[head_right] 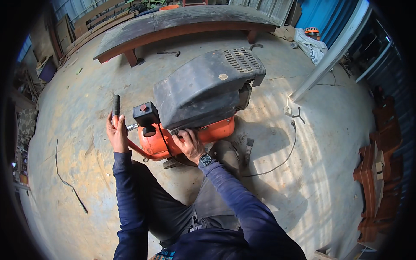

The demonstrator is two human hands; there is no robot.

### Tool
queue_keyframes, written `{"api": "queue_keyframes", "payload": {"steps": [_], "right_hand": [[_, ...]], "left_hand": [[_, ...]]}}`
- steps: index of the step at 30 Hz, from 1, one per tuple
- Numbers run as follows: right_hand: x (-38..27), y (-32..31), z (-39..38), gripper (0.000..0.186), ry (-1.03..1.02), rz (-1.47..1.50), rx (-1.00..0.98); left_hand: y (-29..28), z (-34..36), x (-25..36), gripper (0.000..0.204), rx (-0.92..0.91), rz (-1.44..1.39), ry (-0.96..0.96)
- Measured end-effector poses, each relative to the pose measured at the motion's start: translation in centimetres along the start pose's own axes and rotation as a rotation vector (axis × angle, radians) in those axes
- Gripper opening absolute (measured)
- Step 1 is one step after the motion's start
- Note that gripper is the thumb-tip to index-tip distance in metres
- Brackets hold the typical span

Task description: Dismantling and repairing a mechanical machine on the floor using pliers.

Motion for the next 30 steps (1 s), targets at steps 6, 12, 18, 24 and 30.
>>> {"api": "queue_keyframes", "payload": {"steps": [6, 12, 18, 24, 30], "right_hand": [[3.6, -1.8, -2.7, 0.015, 0.253, -0.102, 0.117], [8.1, -7.6, -9.3, 0.01, 0.737, -0.013, 0.355], [8.1, -9.4, -26.0, 0.017, 1.602, 0.886, 0.67], [4.4, -10.6, -27.6, 0.029, 1.797, 1.365, 0.767], [3.6, -9.7, -22.7, 0.026, 1.578, 1.515, 0.445]], "left_hand": [[0.1, 0.0, 0.0, 0.051, -0.008, -0.017, 0.01], [-0.7, 0.1, 0.3, 0.052, 0.013, 0.006, -0.002], [4.0, -8.8, 10.9, 0.063, 0.628, 0.975, 0.799], [11.7, -10.7, 0.4, 0.09, -0.227, 0.567, 0.424], [12.6, -8.8, -1.5, 0.105, -0.205, 0.644, 0.118]]}}
Point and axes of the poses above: each hand's wrist, its own z-axis towards the middle knuckle, its own y-axis out of the palm, x = y × z, the point moved 9 cm from there along z, towards the middle knuckle, and after that the axes turned 8 degrees about -y, right-handed, at the moved point
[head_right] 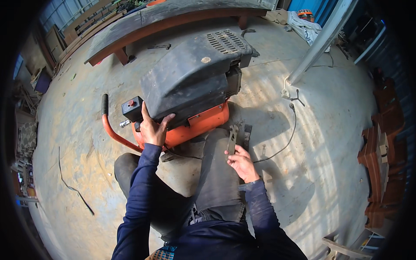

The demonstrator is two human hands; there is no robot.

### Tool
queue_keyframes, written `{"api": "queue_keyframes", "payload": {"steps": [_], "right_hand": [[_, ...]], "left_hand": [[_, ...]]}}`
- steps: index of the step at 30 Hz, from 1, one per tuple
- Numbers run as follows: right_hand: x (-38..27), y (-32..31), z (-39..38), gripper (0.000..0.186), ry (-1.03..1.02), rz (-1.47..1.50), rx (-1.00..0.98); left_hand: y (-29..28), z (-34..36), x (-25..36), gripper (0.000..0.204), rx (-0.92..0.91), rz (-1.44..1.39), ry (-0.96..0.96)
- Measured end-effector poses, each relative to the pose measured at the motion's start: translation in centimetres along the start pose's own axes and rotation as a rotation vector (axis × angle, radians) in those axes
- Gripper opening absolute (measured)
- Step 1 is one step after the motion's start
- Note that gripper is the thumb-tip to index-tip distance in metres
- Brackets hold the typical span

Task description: Dismantling and repairing a mechanical machine on the floor using pliers.

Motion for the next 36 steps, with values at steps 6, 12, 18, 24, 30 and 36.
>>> {"api": "queue_keyframes", "payload": {"steps": [6, 12, 18, 24, 30, 36], "right_hand": [[-3.0, 5.7, 4.4, 0.017, -0.205, -0.633, 0.033], [-9.8, 13.1, 4.5, 0.016, -0.925, -1.718, -0.099], [-11.6, 16.2, 5.3, 0.011, -1.009, -1.913, -0.136], [-11.3, 17.7, 6.0, 0.014, -1.068, -2.023, -0.209], [-11.0, 17.9, 6.7, 0.013, -1.036, -2.036, -0.241], [-10.9, 17.9, 7.7, 0.015, -1.021, -2.052, -0.232]], "left_hand": [[-0.5, -0.3, -0.1, 0.1, 0.046, 0.107, 0.099], [-0.8, -0.8, 0.3, 0.087, 0.087, 0.069, 0.118], [-0.5, -1.0, -1.4, 0.059, 0.125, 0.031, 0.15], [-1.1, -0.8, -0.5, 0.052, 0.128, 0.025, 0.167], [-1.3, -0.6, -0.5, 0.053, 0.105, 0.032, 0.133], [-1.2, -0.6, -0.8, 0.054, 0.121, 0.043, 0.156]]}}
Point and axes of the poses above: each hand's wrist, its own z-axis towards the middle knuckle, its own y-axis out of the palm, x = y × z, the point moved 9 cm from there along z, towards the middle knuckle, and after that the axes turned 8 degrees about -y, right-handed, at the moved point
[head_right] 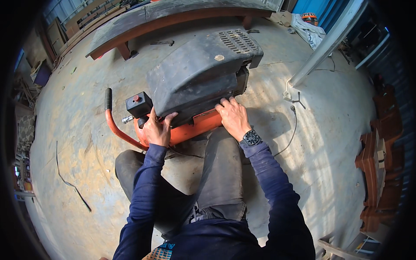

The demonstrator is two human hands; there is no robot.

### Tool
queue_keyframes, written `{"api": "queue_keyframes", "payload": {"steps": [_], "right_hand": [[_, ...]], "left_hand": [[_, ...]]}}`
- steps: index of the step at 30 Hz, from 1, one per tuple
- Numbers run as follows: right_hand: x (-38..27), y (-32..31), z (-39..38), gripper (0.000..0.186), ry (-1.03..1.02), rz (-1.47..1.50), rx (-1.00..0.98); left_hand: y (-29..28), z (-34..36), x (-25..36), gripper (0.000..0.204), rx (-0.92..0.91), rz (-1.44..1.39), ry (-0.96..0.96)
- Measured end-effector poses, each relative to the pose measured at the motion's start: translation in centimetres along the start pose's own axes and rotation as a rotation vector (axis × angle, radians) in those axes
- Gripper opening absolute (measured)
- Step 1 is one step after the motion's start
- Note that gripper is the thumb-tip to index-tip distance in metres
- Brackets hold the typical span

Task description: Dismantling and repairing a mechanical machine on the floor using pliers.

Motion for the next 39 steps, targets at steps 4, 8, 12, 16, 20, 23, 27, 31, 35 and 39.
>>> {"api": "queue_keyframes", "payload": {"steps": [4, 8, 12, 16, 20, 23, 27, 31, 35, 39], "right_hand": [[3.1, 2.4, -1.6, 0.014, 0.059, 0.043, 0.065], [5.0, 6.2, -3.7, 0.021, 0.106, 0.159, 0.17], [3.6, 14.3, -5.8, 0.034, 0.382, 0.036, 0.02], [0.0, 19.4, -6.7, 0.058, 0.685, 0.125, -0.153], [-4.7, 22.7, -4.9, 0.07, 0.802, 0.371, -0.16], [-5.1, 21.2, -4.5, 0.064, 0.632, 0.545, 0.571], [-10.6, 23.6, -2.0, 0.052, 0.901, 1.42, 0.274], [-12.3, 10.9, -2.3, 0.03, 0.909, 1.003, 0.776], [-8.9, 5.1, -0.7, 0.024, 0.562, 0.822, 0.776], [-6.9, 4.7, 1.2, 0.023, 0.473, 0.584, 0.551]], "left_hand": [[0.1, -0.2, 0.3, 0.054, 0.004, 0.002, -0.004], [0.3, -0.2, 0.1, 0.054, -0.027, 0.072, -0.05], [0.7, -0.1, -0.5, 0.065, -0.03, 0.035, -0.04], [0.0, -0.2, -0.4, 0.064, 0.011, -0.028, 0.01], [-0.7, 0.0, -0.7, 0.063, -0.002, 0.036, -0.031], [1.7, -0.1, 1.2, 0.063, -0.042, -0.007, 0.017], [0.4, 0.2, 0.2, 0.06, -0.021, -0.024, 0.024], [-0.6, 1.2, -0.9, 0.055, -0.096, -0.097, 0.047], [-0.3, 1.2, 0.1, 0.05, -0.136, -0.104, -0.017], [-0.1, 1.1, -0.5, 0.049, -0.125, -0.124, -0.025]]}}
Point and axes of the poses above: each hand's wrist, its own z-axis towards the middle knuckle, its own y-axis out of the palm, x = y × z, the point moved 9 cm from there along z, towards the middle knuckle, and after that the axes turned 8 degrees about -y, right-handed, at the moved point
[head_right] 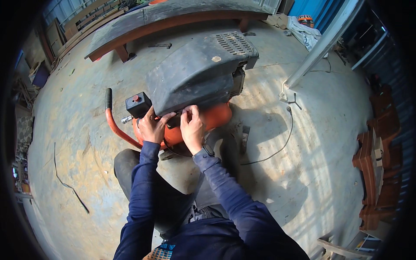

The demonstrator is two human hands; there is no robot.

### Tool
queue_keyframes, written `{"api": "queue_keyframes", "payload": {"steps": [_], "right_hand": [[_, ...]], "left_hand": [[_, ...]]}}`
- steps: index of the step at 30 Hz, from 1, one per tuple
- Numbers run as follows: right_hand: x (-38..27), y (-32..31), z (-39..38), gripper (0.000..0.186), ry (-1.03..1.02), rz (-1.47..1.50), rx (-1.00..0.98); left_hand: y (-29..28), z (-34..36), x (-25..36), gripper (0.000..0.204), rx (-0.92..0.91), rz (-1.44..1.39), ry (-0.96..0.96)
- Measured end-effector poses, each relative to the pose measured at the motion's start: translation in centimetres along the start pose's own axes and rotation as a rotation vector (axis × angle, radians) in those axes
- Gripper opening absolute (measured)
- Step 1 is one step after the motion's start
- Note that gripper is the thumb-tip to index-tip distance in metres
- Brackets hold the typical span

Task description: Dismantling and repairing a mechanical machine on the floor using pliers.

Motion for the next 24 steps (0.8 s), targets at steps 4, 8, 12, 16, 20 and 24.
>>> {"api": "queue_keyframes", "payload": {"steps": [4, 8, 12, 16, 20, 24], "right_hand": [[0.0, 1.2, -2.3, 0.021, 0.065, 0.334, 0.068], [0.0, 1.3, -2.6, 0.017, 0.084, 0.213, 0.068], [-1.6, -0.7, -0.2, 0.019, -0.274, -0.08, -0.031], [-1.5, -4.3, 1.5, 0.022, -0.37, -0.118, 0.092], [7.4, -7.1, 0.9, 0.026, 0.131, 0.26, 0.344], [14.4, -5.8, -1.5, 0.024, 0.536, 0.56, 0.381]], "left_hand": [[0.0, -0.1, 0.1, 0.048, 0.038, -0.035, 0.053], [0.3, 0.1, 0.3, 0.05, -0.003, -0.053, -0.022], [-0.2, -0.1, 0.5, 0.051, 0.04, 0.035, 0.078], [-0.2, -0.1, 0.5, 0.052, -0.02, 0.079, -0.034], [0.2, -0.1, 0.5, 0.045, -0.007, 0.073, -0.001], [-0.5, -0.1, 0.4, 0.046, -0.041, 0.103, -0.071]]}}
Point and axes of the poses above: each hand's wrist, its own z-axis towards the middle knuckle, its own y-axis out of the palm, x = y × z, the point moved 9 cm from there along z, towards the middle knuckle, and after that the axes turned 8 degrees about -y, right-handed, at the moved point
